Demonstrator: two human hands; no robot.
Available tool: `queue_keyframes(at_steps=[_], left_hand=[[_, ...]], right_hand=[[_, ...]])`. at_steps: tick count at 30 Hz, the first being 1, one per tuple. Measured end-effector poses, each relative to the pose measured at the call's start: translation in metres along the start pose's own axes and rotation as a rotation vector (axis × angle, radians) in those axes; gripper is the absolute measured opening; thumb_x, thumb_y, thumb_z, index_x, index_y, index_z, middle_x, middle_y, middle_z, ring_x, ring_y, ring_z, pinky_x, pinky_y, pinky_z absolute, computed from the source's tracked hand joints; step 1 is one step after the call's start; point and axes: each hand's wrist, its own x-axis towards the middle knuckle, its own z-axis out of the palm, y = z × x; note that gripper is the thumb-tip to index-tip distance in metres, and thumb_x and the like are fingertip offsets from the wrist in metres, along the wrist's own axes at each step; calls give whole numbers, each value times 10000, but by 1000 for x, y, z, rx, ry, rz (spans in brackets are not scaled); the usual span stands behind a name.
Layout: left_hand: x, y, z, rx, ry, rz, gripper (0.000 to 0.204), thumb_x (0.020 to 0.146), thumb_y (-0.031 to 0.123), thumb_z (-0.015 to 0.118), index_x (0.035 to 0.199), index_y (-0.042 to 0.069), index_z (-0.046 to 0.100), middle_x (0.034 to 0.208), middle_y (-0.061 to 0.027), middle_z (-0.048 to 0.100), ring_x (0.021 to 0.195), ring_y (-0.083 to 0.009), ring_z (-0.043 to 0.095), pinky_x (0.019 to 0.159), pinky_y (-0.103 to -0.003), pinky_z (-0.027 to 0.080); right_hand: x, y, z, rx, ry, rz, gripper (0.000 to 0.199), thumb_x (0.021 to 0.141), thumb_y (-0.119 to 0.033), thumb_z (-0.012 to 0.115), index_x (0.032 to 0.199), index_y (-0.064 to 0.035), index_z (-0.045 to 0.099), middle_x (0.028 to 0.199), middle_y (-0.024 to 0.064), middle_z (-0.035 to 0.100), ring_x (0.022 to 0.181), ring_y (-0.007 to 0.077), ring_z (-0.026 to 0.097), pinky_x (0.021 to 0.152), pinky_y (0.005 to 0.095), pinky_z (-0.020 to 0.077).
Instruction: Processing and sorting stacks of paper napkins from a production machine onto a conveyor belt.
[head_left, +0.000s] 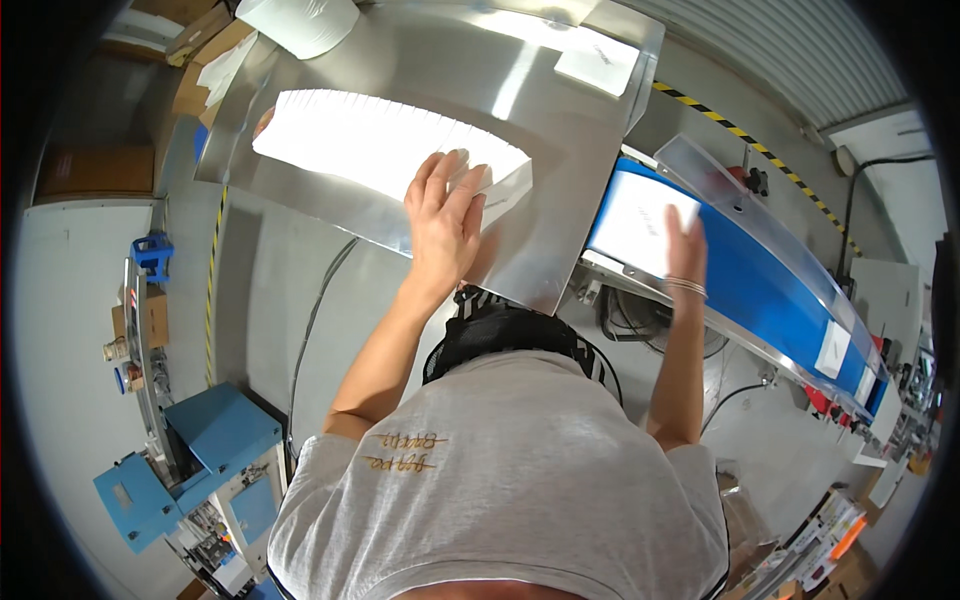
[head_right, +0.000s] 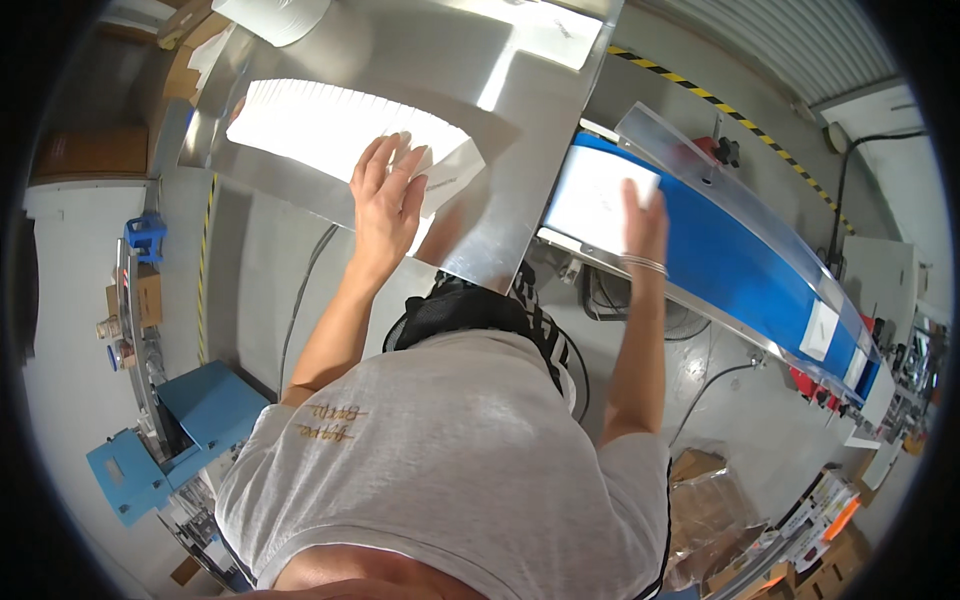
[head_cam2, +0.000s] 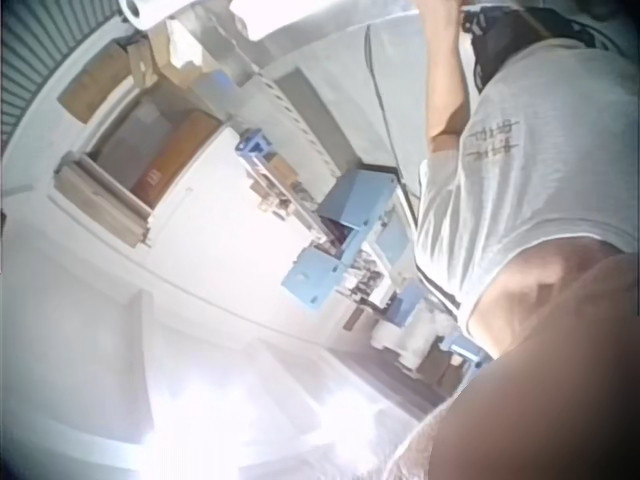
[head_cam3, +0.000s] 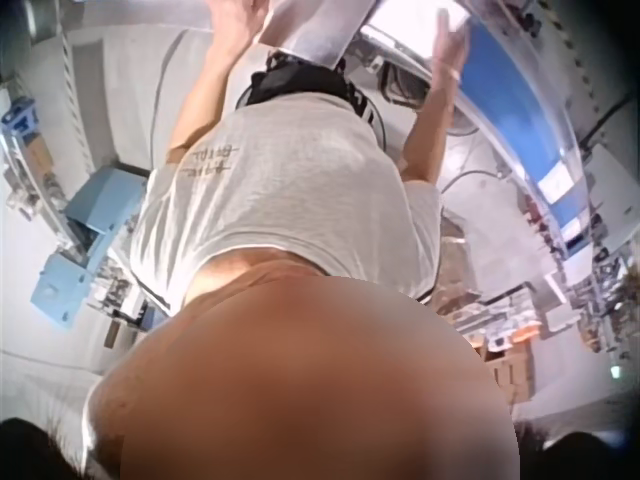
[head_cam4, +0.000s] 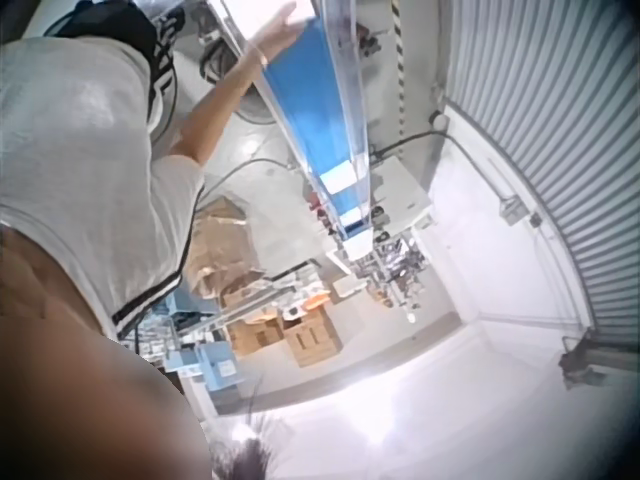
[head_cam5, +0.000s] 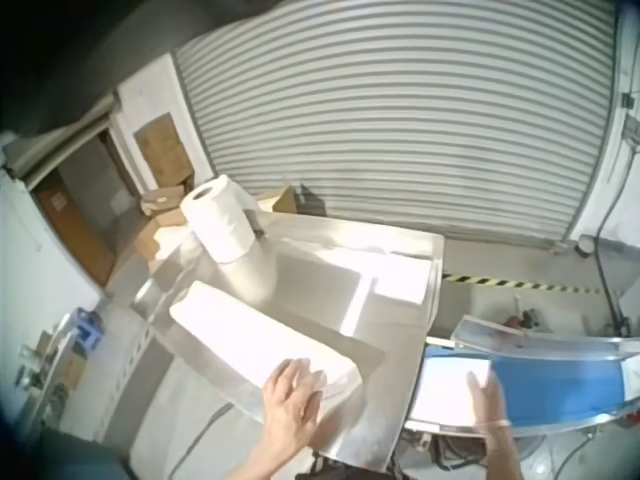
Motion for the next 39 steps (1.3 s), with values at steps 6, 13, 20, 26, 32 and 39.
queue_keyframes(at_steps=[6,13,20,26,32,39], left_hand=[[-3,2,5,-18,49,8,309,757,-27,655,1048,72,685,1268,-124,528,1201,-375,442,974,-470,365],[-2,-2,0,70,13,92,270,790,17,672,1035,123,708,1272,-100,547,1221,-359,442,987,-461,351],[-5,-6,-2,33,-10,155,368,677,2,681,1014,148,711,1300,-113,514,1254,-378,397,1005,-550,297],[-1,-10,-6,-16,-42,166,339,686,16,682,984,171,723,1332,-120,479,1279,-378,366,1036,-547,244],[5,-6,-8,-66,-40,117,263,729,58,688,982,128,709,1324,-134,474,1270,-387,365,1025,-513,263],[8,-10,-4,-2,-5,48,266,770,58,680,1035,59,668,1297,-145,490,1249,-374,391,1018,-483,280]], right_hand=[[12,34,-49,-845,543,-138,528,824,-407,670,1147,-4,562,1128,186,605,1030,375,570,900,444,444],[-7,-82,52,-85,-406,-587,503,737,-132,762,1194,-87,556,1194,66,566,1068,242,556,882,335,469],[-1,-103,97,73,-782,-530,474,761,-97,744,1191,-73,545,1189,52,551,1088,203,545,919,326,460],[-6,-91,106,140,-771,-486,426,765,-97,751,1146,-59,564,1134,38,554,1032,162,548,906,309,467],[-4,-86,105,34,-729,-479,375,763,-69,743,1097,-43,576,1122,38,561,1032,153,551,917,303,465],[-18,-40,53,454,-421,-83,265,888,-181,659,1067,-24,542,971,34,612,852,99,573,761,259,485]])
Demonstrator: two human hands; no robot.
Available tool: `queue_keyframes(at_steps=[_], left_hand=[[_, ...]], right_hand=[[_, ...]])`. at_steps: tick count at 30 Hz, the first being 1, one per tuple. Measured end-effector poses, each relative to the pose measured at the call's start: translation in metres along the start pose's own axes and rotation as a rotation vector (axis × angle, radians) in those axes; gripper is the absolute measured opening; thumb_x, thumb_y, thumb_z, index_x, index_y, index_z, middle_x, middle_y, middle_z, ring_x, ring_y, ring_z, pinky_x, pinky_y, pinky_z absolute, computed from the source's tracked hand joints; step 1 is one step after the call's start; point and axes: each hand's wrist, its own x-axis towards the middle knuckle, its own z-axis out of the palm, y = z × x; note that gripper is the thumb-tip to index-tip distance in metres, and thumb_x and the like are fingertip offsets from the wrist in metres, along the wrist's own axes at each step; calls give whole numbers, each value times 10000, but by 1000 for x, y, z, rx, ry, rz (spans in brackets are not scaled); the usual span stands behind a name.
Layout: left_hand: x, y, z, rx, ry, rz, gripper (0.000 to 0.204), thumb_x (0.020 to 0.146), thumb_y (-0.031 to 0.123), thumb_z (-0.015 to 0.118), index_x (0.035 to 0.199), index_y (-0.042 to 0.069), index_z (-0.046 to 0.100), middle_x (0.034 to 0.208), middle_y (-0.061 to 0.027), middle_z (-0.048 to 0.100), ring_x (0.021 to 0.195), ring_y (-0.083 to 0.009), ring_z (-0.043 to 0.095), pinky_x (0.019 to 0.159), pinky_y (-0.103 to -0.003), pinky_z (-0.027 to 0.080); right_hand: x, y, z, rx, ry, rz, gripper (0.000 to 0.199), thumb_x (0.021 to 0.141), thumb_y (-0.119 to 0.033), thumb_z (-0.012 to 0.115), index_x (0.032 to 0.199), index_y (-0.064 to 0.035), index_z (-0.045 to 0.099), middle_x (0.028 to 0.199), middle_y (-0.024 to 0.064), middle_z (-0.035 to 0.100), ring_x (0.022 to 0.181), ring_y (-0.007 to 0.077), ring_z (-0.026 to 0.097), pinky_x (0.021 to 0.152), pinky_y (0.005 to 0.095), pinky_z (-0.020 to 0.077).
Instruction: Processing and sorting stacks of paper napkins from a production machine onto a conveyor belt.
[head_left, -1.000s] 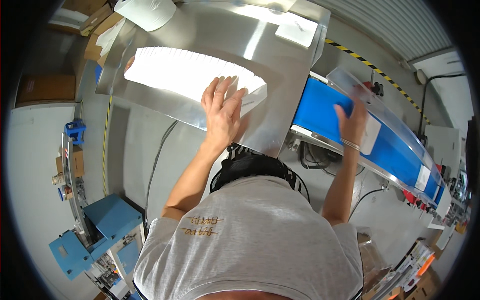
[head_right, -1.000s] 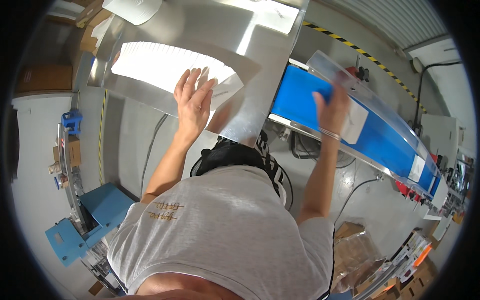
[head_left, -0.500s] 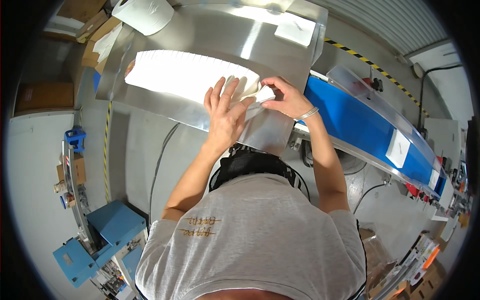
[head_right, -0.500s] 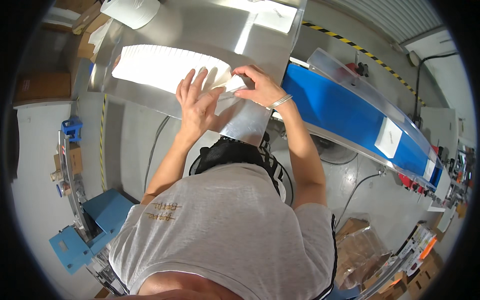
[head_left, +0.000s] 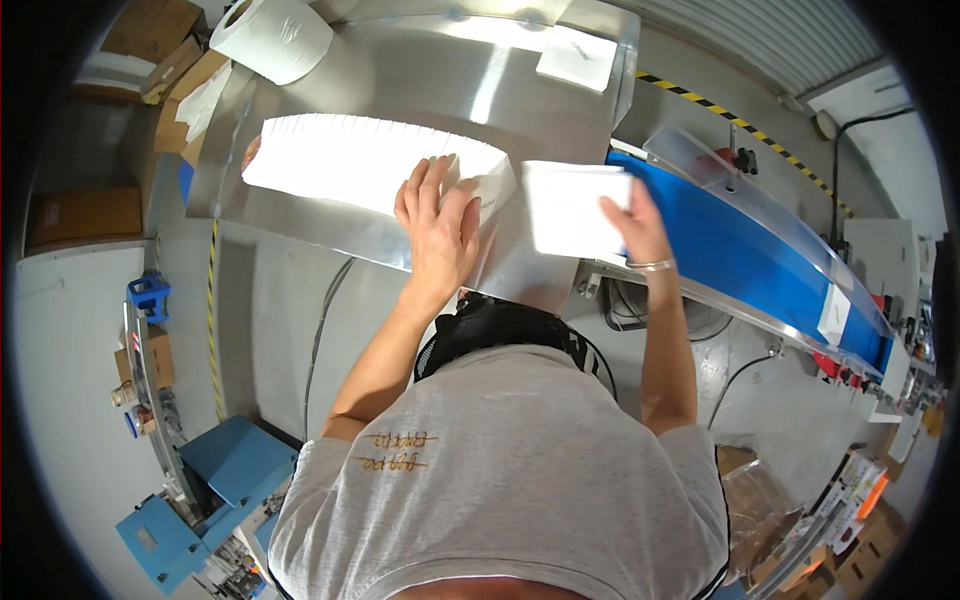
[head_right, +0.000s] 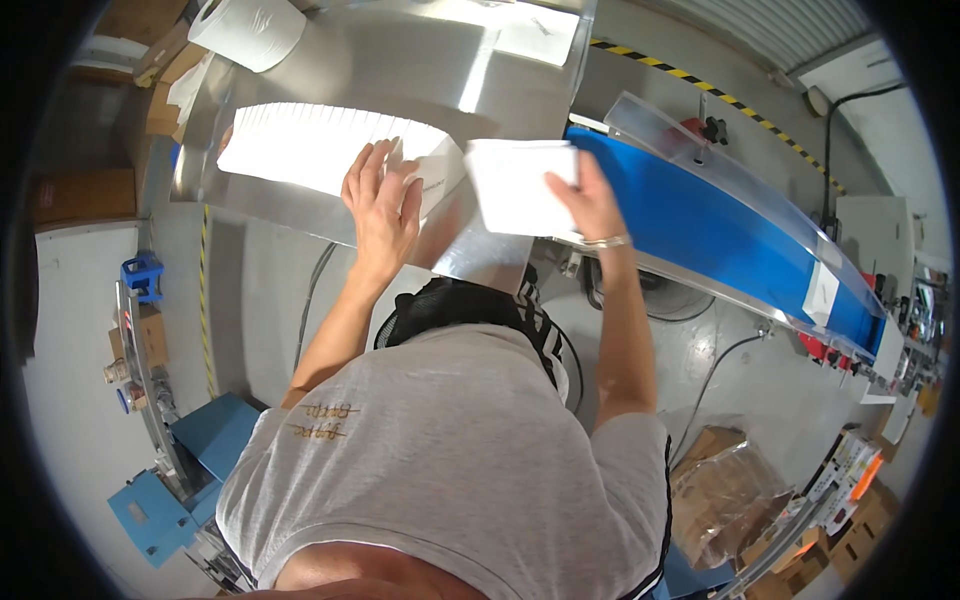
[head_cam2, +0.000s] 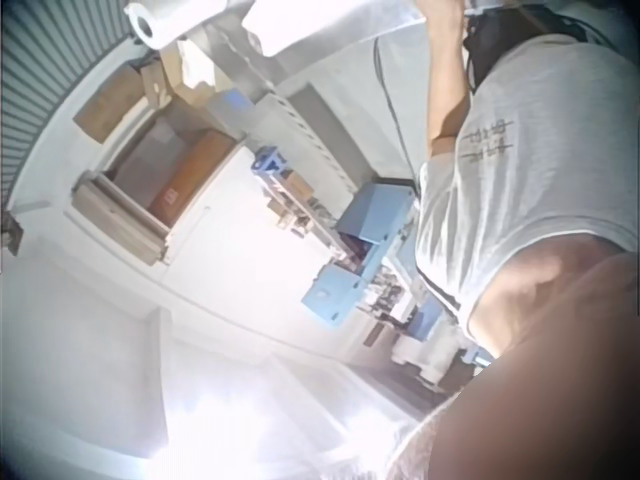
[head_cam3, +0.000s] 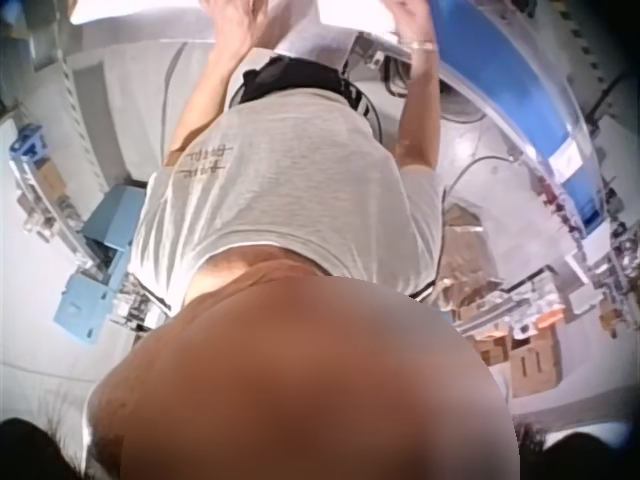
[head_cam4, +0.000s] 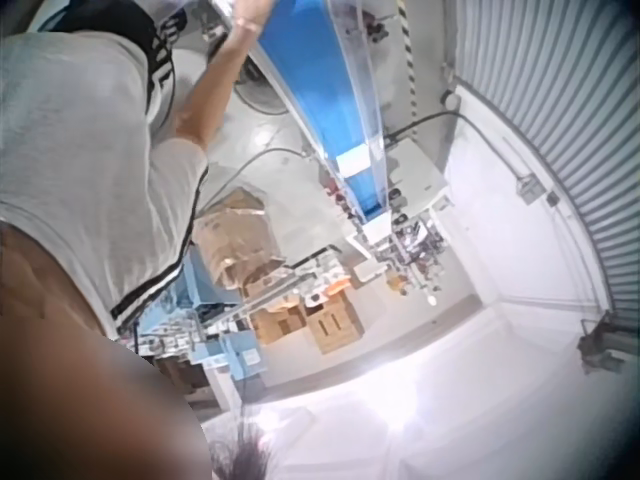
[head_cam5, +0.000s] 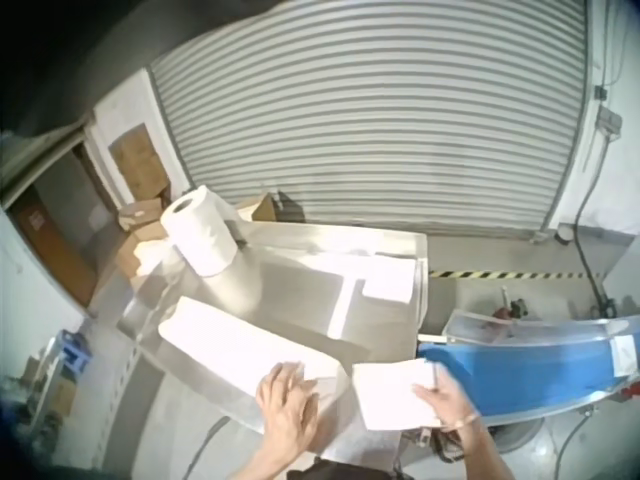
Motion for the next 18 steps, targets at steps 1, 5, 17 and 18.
queue_keyframes(at_steps=[1,5,17,18], left_hand=[[0,0,-1,14,20,-48,268,792,50,667,1059,64,663,1288,-146,502,1252,-366,400,1026,-472,285],[1,-3,0,-12,-14,-51,311,793,16,649,1097,84,655,1280,-137,508,1250,-362,404,1026,-469,295],[1,-2,-6,3,-90,49,330,783,16,655,1097,116,663,1353,-143,467,1307,-380,341,1053,-490,248],[3,-1,-7,-29,-77,35,351,767,43,669,1108,125,657,1357,-152,446,1317,-391,319,1056,-520,223]], right_hand=[[-2,-7,-16,-289,197,57,258,903,-229,642,1031,-23,556,871,20,610,764,91,556,687,241,467],[-14,40,-113,-438,661,71,399,871,-387,649,1014,-20,585,869,92,632,724,149,577,666,283,473],[29,-37,56,-506,-310,-396,555,772,-168,735,1274,-104,509,1337,102,456,1213,249,447,961,331,412],[42,-14,60,-555,-309,-512,555,777,-166,729,1276,-84,500,1312,107,474,1184,243,468,946,326,420]])
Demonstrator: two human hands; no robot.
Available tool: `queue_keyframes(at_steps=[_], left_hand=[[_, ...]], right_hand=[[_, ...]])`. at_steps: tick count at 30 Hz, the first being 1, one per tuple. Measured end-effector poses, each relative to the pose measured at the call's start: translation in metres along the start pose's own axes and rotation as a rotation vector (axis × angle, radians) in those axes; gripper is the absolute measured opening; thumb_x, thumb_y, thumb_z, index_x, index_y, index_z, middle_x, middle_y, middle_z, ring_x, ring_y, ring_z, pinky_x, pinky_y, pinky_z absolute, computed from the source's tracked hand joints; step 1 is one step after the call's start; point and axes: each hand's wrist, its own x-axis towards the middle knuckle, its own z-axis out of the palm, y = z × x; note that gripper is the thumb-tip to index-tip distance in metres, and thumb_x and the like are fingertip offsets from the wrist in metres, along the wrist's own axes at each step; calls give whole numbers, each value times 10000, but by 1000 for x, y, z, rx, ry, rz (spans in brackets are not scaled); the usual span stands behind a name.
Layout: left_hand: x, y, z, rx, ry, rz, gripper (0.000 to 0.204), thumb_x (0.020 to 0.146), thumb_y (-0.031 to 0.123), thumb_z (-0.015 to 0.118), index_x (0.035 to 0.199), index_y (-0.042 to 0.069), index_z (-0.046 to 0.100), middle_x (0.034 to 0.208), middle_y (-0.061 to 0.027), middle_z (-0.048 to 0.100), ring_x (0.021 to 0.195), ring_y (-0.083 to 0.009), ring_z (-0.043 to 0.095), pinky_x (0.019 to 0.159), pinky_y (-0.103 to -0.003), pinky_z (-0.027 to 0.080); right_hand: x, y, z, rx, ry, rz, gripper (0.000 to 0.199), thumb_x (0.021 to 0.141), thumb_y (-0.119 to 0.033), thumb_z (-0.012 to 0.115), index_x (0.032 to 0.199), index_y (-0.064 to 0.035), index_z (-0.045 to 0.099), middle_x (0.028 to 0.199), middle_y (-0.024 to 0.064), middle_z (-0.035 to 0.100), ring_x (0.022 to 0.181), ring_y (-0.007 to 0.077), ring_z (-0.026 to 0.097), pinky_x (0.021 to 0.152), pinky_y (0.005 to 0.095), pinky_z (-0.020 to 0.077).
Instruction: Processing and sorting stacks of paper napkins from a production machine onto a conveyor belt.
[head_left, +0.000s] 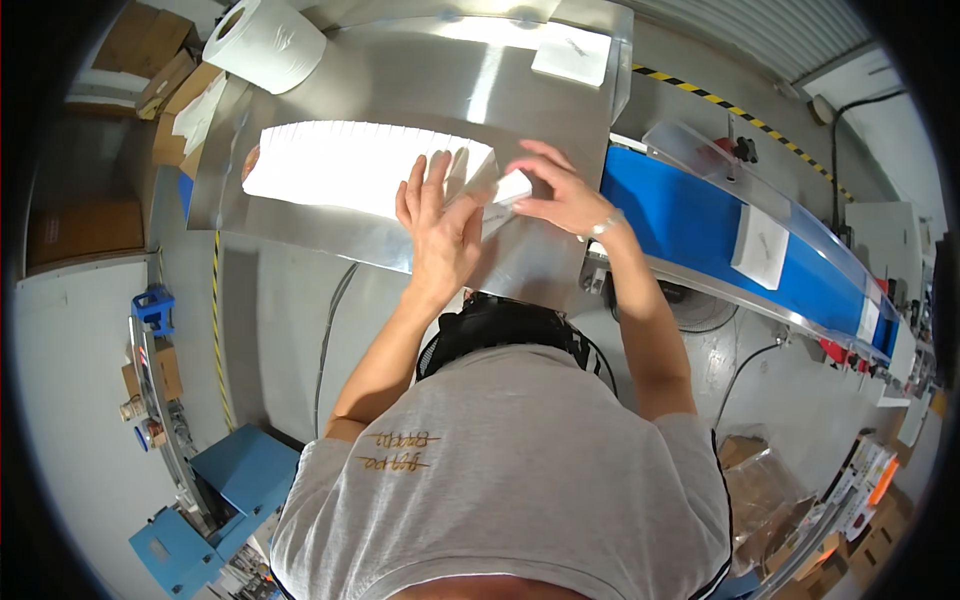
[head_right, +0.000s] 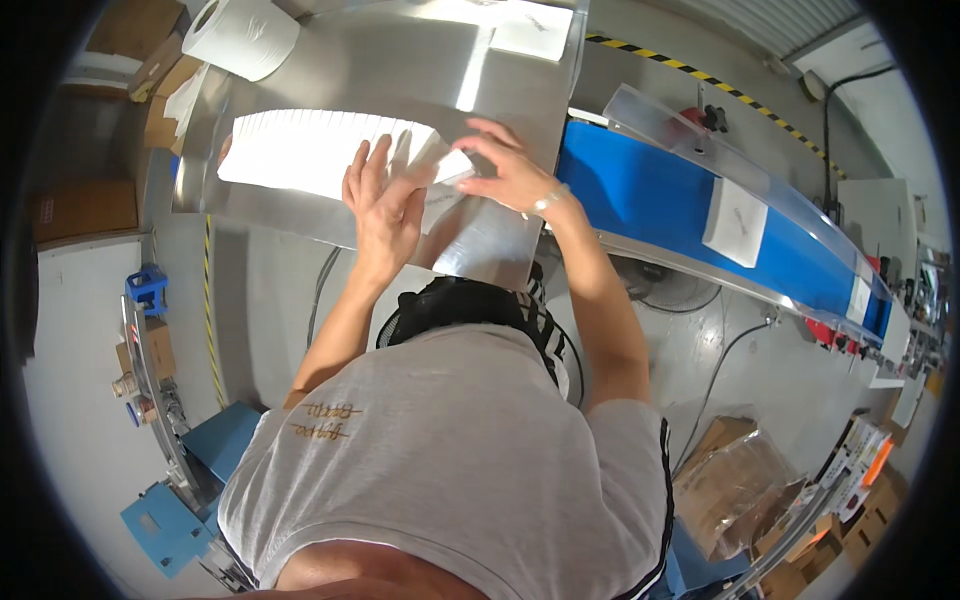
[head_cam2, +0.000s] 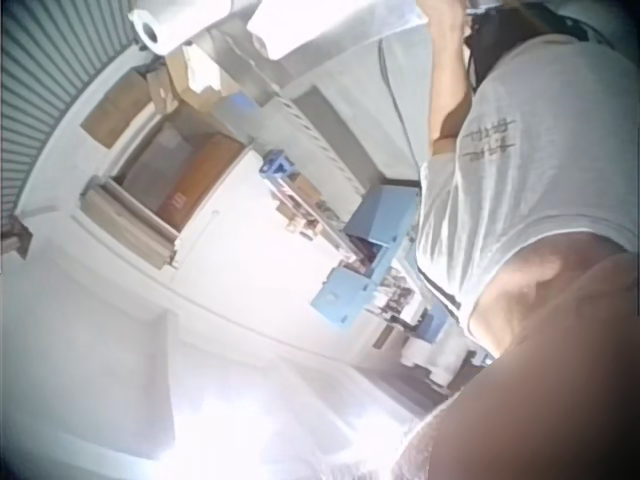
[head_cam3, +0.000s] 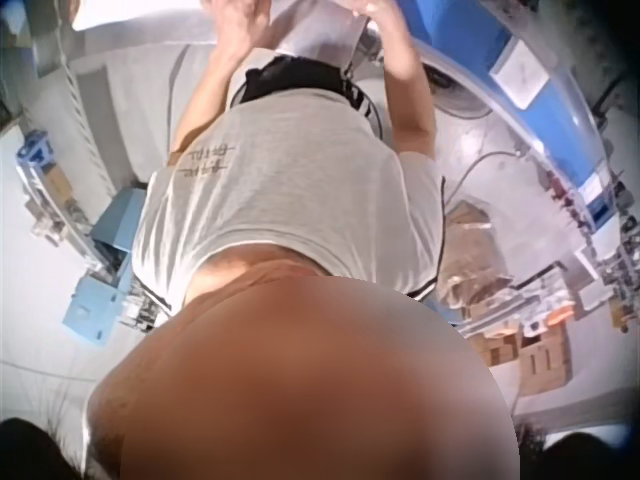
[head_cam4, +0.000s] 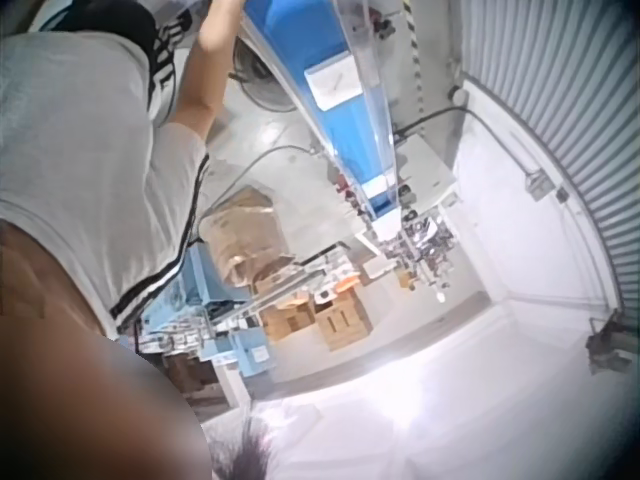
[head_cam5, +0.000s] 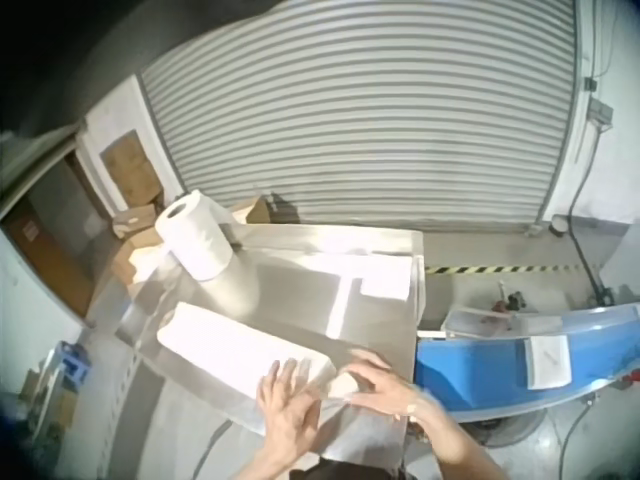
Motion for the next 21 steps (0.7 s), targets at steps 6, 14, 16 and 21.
queue_keyframes(at_steps=[6,14,16,21], left_hand=[[-3,-22,-5,10,37,-75,379,791,45,653,1165,94,618,1351,-171,438,1269,-395,364,1032,-492,296],[-1,-24,0,-21,96,-14,312,755,-20,650,1047,88,680,1291,-103,513,1232,-363,420,1001,-470,332],[-3,-27,-1,-3,91,-17,310,742,-9,660,1031,98,691,1302,-115,503,1251,-372,397,1023,-492,287],[1,-27,-10,-16,-13,34,283,739,16,664,1002,113,700,1365,-148,446,1321,-395,307,1063,-535,189]], right_hand=[[-47,19,-8,393,428,495,255,912,-246,632,978,-27,518,798,38,545,721,99,484,666,271,451],[-129,88,-93,-979,800,782,421,814,-350,701,1075,-40,584,1019,161,621,904,329,585,792,423,465],[-95,36,-88,-962,676,508,477,744,-293,761,1108,-40,584,1084,153,622,988,342,585,837,428,468],[8,-39,-13,138,31,298,506,753,-174,753,1220,-123,565,1318,96,497,1217,254,461,965,380,428]])
